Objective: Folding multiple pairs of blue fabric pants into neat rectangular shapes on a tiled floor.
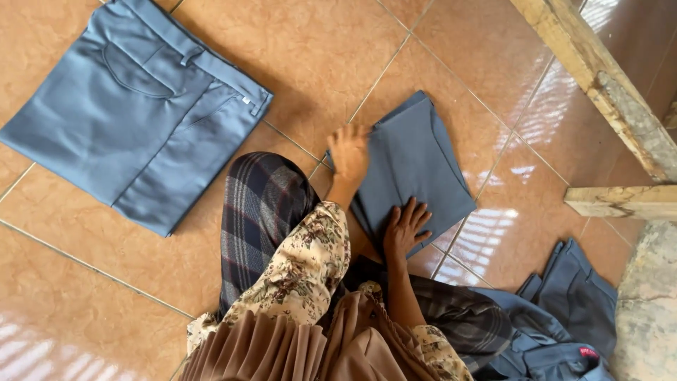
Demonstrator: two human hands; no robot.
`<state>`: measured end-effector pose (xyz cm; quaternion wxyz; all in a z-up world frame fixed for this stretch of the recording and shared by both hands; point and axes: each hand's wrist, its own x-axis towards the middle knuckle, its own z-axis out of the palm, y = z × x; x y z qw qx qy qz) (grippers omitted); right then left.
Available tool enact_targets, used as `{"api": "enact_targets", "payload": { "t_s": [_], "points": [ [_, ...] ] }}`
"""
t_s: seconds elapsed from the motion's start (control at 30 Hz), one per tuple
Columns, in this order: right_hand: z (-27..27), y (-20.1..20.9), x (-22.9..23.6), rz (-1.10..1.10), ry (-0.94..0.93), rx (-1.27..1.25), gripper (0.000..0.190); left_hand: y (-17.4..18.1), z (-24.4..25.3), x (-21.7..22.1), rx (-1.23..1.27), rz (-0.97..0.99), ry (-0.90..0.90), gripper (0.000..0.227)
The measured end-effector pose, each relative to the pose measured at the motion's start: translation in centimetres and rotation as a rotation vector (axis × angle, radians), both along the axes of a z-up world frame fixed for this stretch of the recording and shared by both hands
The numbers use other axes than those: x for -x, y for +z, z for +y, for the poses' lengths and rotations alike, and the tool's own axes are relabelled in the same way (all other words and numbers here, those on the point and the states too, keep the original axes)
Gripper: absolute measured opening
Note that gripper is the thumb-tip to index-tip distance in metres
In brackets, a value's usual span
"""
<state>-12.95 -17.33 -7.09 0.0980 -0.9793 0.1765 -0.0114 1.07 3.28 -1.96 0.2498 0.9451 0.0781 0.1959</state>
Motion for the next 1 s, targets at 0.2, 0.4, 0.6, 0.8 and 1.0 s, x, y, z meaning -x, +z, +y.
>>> {"api": "enact_targets", "payload": {
  "t_s": [0.2, 0.4, 0.6, 0.8, 1.0],
  "points": [
    [0.6, 1.2, 0.0, 0.073, 0.015, 0.095, 0.058, -9.6, -1.9, 0.3, -0.117, 0.396, 0.252, 0.01],
    [0.5, -0.6, -2.0, -0.15, 0.035, 0.045, 0.052, -1.4, -1.0, 5.0, -0.181, 0.564, 0.083, 0.051],
    [6.4, 0.6, -4.5, -0.107, 0.157, -0.074, 0.052, -5.2, -3.3, 5.3, -0.148, 0.036, -0.231, 0.054],
    [-5.2, -3.7, -3.4, -0.276, 0.006, 0.491, 0.048, -4.9, -1.5, 6.6, -0.346, 0.04, -0.119, 0.056],
    [-6.5, -2.1, -7.2, -0.051, -0.397, 0.17, 0.059, -4.3, -1.8, 6.5, -0.371, 0.018, -0.077, 0.051]
  ]
}}
